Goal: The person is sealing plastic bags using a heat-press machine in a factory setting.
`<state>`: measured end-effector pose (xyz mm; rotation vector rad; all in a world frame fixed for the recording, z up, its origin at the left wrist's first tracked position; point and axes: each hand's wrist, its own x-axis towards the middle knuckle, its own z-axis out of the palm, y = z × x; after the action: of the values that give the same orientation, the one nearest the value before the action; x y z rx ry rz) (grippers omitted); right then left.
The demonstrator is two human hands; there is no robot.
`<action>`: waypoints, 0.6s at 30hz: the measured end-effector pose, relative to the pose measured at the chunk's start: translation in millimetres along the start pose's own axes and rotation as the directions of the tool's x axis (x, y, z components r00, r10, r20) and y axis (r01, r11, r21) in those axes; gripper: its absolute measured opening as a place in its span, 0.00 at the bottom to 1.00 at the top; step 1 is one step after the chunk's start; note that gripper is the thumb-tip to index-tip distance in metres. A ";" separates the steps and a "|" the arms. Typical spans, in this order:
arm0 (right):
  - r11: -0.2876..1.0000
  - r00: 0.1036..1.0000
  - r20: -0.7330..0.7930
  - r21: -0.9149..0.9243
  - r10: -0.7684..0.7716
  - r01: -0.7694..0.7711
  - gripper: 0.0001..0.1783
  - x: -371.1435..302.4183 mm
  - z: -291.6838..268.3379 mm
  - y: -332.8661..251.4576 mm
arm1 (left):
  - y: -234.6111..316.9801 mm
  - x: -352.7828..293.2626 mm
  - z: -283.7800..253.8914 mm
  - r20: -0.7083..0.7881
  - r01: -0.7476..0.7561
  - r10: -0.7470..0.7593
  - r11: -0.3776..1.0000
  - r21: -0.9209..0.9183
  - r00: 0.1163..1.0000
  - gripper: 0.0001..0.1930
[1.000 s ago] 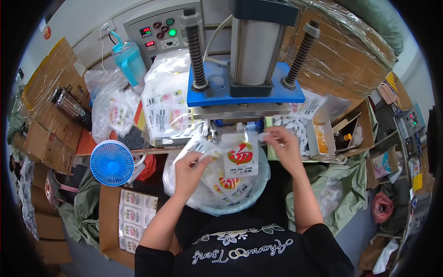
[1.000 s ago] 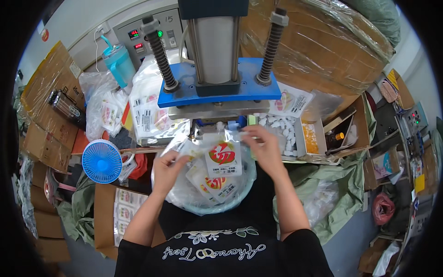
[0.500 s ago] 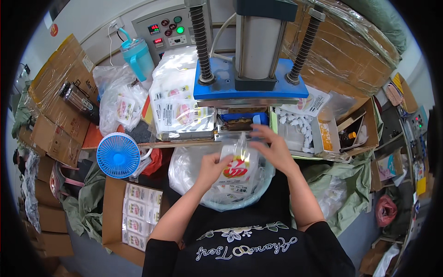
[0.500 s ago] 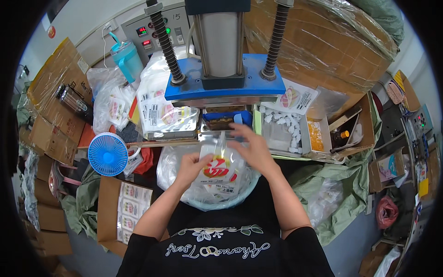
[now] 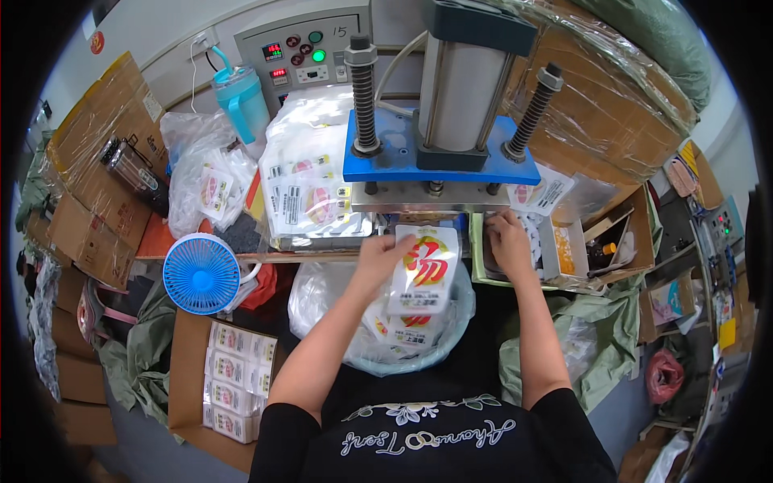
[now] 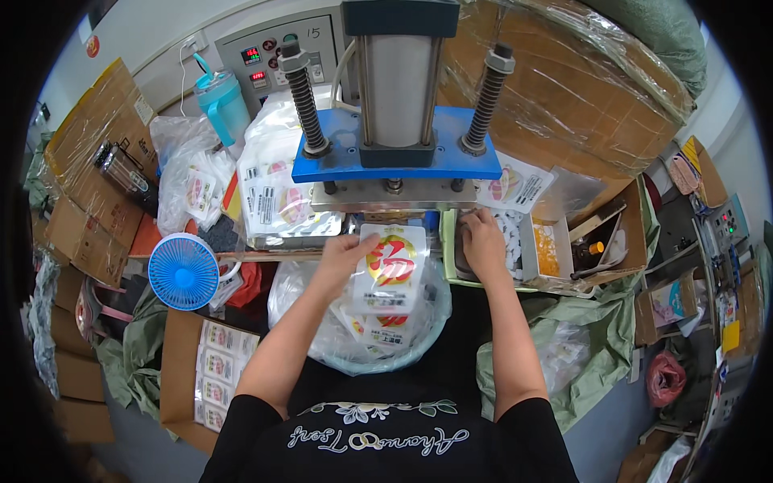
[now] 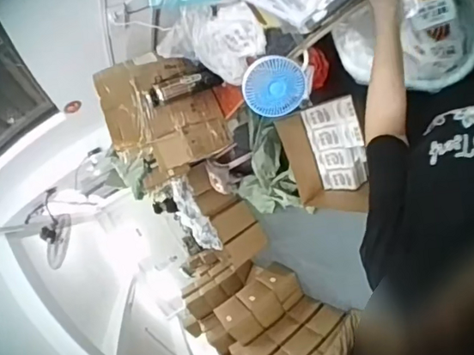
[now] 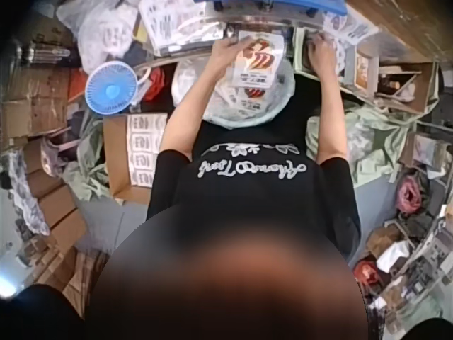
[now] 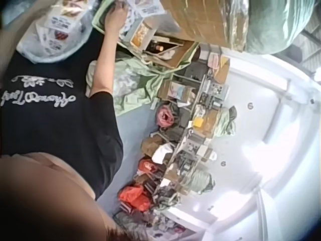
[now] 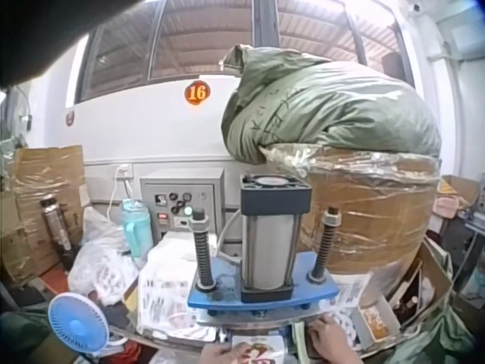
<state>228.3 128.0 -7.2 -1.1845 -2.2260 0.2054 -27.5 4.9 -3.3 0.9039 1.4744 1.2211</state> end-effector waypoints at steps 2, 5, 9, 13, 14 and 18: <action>0.995 1.000 -0.009 0.101 0.030 -0.029 0.13 -1.5 -2.7 4.0 | 14.9 0.3 -23.9 -0.048 0.034 -0.019 0.942 0.335 0.999 0.17; 0.987 1.000 0.017 0.161 -0.002 0.000 0.14 -7.0 -9.7 10.2 | 8.0 -5.9 -53.6 -0.250 -0.240 0.628 0.590 0.771 0.737 0.17; 0.995 0.999 0.009 0.091 -0.051 0.050 0.15 -8.9 -20.6 4.0 | -33.5 -26.3 -90.1 -0.106 -0.206 0.792 0.282 0.937 0.601 0.15; 0.973 0.994 -0.083 0.226 0.073 -0.052 0.13 -14.6 -22.7 -3.4 | -3.5 -49.6 -89.5 -0.233 -0.266 0.700 0.526 0.808 0.675 0.06; 0.924 0.982 -0.104 0.366 0.160 -0.112 0.12 -14.8 -26.5 -11.0 | 3.1 -52.7 -87.2 -0.263 -0.293 0.646 0.620 0.728 0.716 0.04; 0.852 0.977 -0.013 0.491 0.213 -0.179 0.13 -17.5 -27.9 -56.7 | 13.2 -76.2 -49.9 -0.244 -0.264 0.324 0.932 0.250 0.914 0.06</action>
<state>211.8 76.8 30.4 -1.1058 -1.8322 0.7549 -57.9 -76.5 27.1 1.1681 1.7669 1.4817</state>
